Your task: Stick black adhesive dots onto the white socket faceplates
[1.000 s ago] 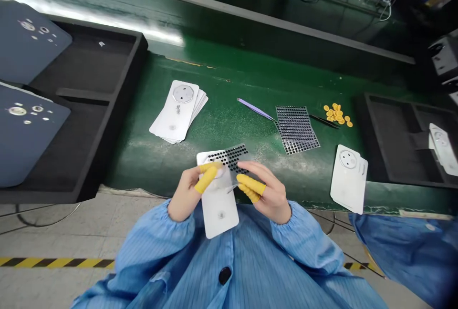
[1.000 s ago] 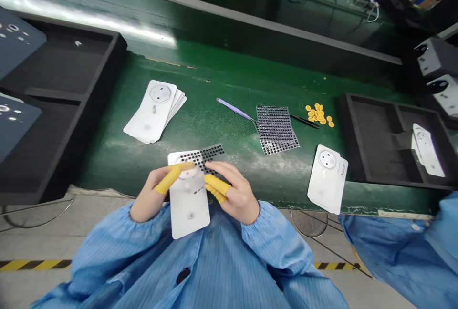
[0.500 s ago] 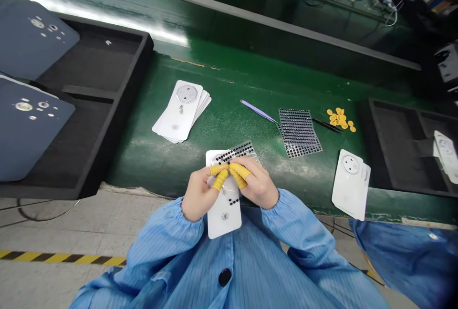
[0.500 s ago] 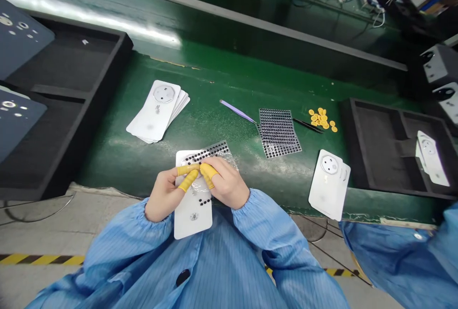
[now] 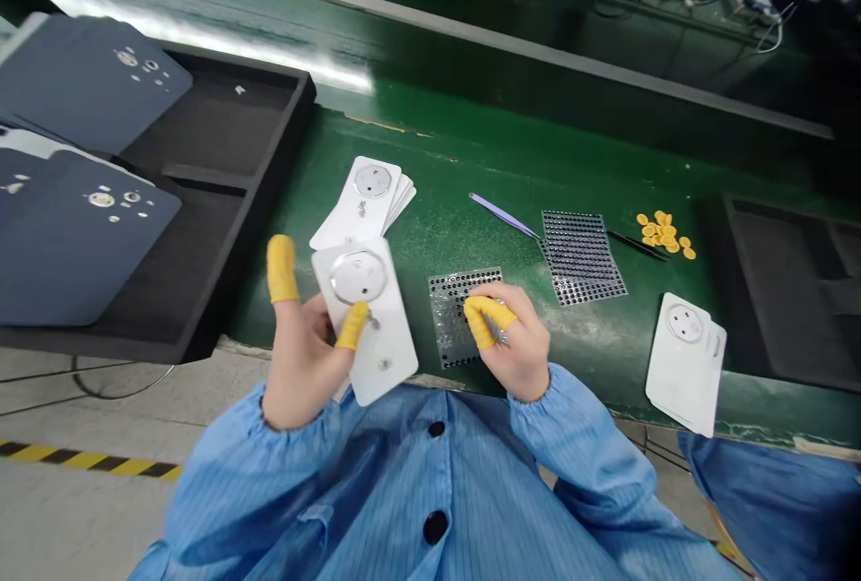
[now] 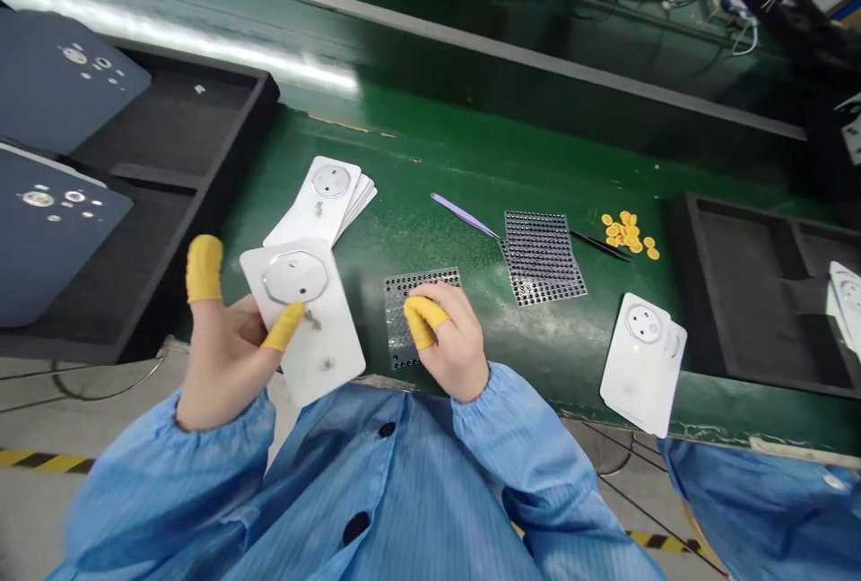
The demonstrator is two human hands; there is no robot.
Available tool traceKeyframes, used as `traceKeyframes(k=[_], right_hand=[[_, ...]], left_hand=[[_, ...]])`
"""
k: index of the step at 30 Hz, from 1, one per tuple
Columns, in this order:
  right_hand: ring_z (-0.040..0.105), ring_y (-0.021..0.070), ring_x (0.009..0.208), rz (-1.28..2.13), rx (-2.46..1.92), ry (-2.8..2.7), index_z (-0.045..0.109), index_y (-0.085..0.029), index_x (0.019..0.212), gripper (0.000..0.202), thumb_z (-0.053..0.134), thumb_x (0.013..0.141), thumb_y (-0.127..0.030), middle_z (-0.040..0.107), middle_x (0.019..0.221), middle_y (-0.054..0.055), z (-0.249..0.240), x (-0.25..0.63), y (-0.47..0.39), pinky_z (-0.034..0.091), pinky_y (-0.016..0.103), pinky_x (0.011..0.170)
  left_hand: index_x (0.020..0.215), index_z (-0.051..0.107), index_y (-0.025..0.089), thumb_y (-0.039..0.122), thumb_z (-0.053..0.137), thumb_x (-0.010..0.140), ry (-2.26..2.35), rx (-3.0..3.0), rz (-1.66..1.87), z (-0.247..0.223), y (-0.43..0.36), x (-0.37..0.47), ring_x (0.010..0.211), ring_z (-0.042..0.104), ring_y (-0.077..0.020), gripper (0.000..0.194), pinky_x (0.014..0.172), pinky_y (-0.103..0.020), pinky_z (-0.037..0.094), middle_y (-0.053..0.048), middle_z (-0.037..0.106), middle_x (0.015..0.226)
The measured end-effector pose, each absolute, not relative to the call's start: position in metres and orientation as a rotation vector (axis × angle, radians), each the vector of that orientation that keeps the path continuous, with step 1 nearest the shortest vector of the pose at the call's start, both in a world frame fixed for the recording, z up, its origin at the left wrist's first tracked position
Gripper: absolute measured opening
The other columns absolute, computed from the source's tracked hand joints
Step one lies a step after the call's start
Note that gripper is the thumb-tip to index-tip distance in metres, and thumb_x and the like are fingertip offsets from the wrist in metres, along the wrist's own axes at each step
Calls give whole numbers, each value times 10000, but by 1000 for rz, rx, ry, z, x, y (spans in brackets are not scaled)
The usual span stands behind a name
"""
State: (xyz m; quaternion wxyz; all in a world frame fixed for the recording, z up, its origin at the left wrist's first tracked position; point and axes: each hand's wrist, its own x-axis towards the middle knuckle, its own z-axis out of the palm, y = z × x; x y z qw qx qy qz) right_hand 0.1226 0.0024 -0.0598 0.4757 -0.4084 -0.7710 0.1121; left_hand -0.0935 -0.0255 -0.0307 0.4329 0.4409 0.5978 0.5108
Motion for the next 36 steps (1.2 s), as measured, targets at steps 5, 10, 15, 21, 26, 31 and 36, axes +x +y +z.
traceKeyframes(k=[5, 10, 15, 21, 26, 31, 36], right_hand=[[655, 165, 955, 286, -849, -1982, 578, -188, 1138, 265, 529, 893, -100, 704, 994, 55, -20, 102, -10, 504, 407, 992], [593, 226, 1153, 211, -812, -2179, 561, -167, 1173, 289, 481, 897, -129, 665, 1154, 128, -15, 106, -17, 466, 496, 1024], [492, 295, 1276, 146, -806, -2245, 578, -125, 1143, 280, 438, 926, -235, 552, 1307, 222, -16, 112, -20, 464, 534, 1002], [464, 333, 1289, 145, -839, -2303, 578, -75, 1147, 291, 454, 928, -220, 511, 1330, 271, -15, 112, -20, 444, 558, 1003], [297, 367, 1398, 271, -906, -2383, 485, -71, 1304, 427, 396, 959, -305, 389, 1443, 265, -18, 109, -26, 425, 587, 1028], [292, 316, 1416, 623, -829, -2195, 441, -161, 1374, 434, 402, 953, -261, 323, 1511, 157, -39, 116, -22, 353, 582, 1111], [331, 287, 1408, 787, -1005, -1712, 331, -298, 1444, 540, 500, 932, -273, 205, 1578, 52, -51, 112, -23, 369, 539, 1125]], left_hand=[[1157, 642, 199, 206, 745, 745, 1462, 1240, 1230, -16, -55, -60, 600, 670, -147, 425, 561, -226, 562, 5, 744, 764], [1142, 667, 227, 117, 736, 724, 1418, 1323, 1258, -21, -62, -55, 615, 657, -141, 438, 577, -216, 548, 31, 710, 706], [1052, 669, 237, 76, 688, 740, 1439, 1442, 1293, -23, -60, -56, 560, 632, -102, 351, 577, -181, 534, 52, 699, 685], [854, 632, 195, 57, 645, 719, 1467, 1655, 1241, -18, -56, -54, 561, 659, -98, 194, 545, -150, 522, 40, 712, 689], [729, 598, 171, 65, 622, 680, 1562, 1714, 1231, -12, -53, -54, 447, 601, -94, 119, 466, -164, 492, 48, 660, 560], [842, 643, 157, 57, 668, 665, 1486, 1455, 1159, -16, -51, -48, 415, 567, -82, 206, 425, -141, 468, 76, 607, 500], [1085, 626, 163, 126, 720, 723, 1241, 1005, 1229, -18, -47, -37, 521, 668, -129, 375, 490, -181, 558, 16, 734, 661]])
